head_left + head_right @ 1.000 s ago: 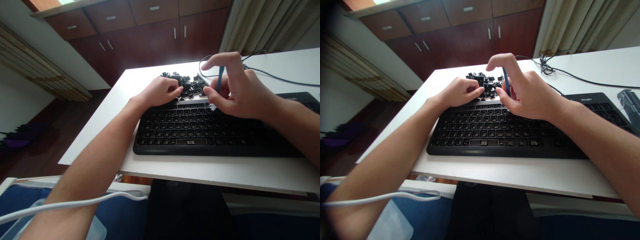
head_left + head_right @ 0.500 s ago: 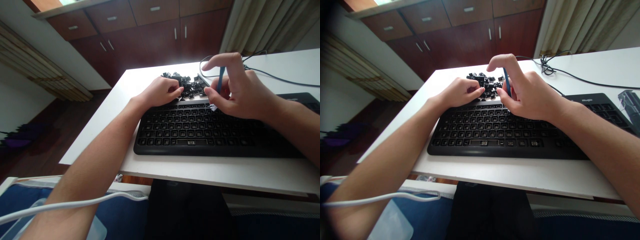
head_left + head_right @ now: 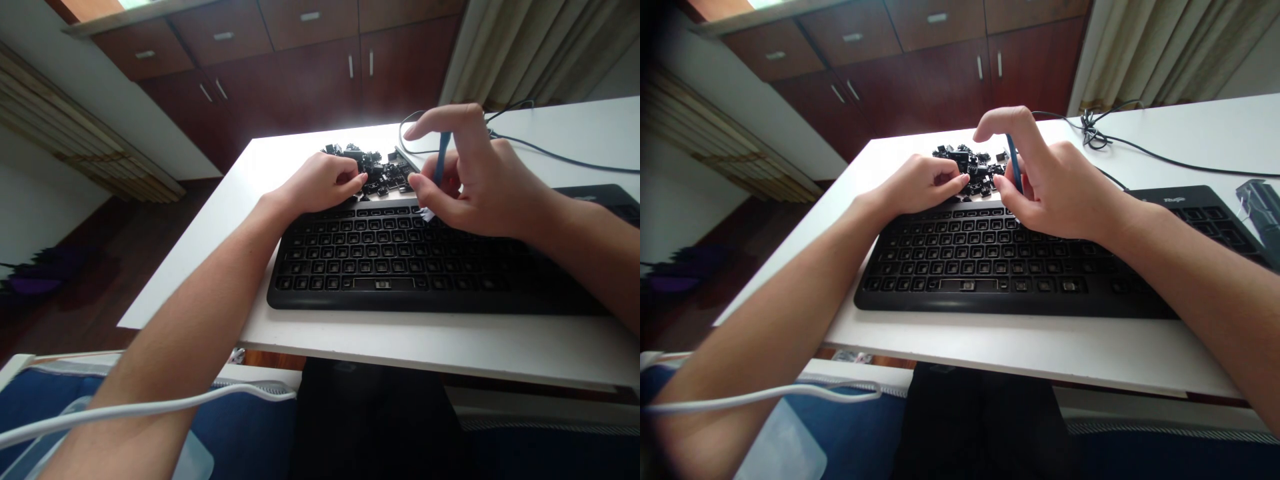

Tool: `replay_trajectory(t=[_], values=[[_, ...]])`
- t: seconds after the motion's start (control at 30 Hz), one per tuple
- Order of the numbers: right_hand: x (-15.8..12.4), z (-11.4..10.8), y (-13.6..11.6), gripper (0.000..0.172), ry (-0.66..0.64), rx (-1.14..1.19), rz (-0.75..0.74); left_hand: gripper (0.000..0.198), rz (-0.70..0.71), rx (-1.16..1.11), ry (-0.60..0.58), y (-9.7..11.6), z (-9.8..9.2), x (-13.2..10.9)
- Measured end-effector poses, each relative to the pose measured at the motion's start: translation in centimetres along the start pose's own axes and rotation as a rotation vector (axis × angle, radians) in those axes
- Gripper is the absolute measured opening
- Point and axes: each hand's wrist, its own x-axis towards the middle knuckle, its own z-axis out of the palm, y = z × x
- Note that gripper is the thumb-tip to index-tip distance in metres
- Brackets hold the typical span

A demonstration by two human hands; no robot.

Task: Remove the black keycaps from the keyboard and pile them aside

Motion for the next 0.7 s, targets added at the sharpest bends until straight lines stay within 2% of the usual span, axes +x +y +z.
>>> replay_trajectory(t=[0.7], values=[[-0.05, -0.16, -0.16, 0.059, -0.019, 0.063, 0.01, 0.042, 0.002, 0.004, 0.005, 0.01, 0.05, 0.0]])
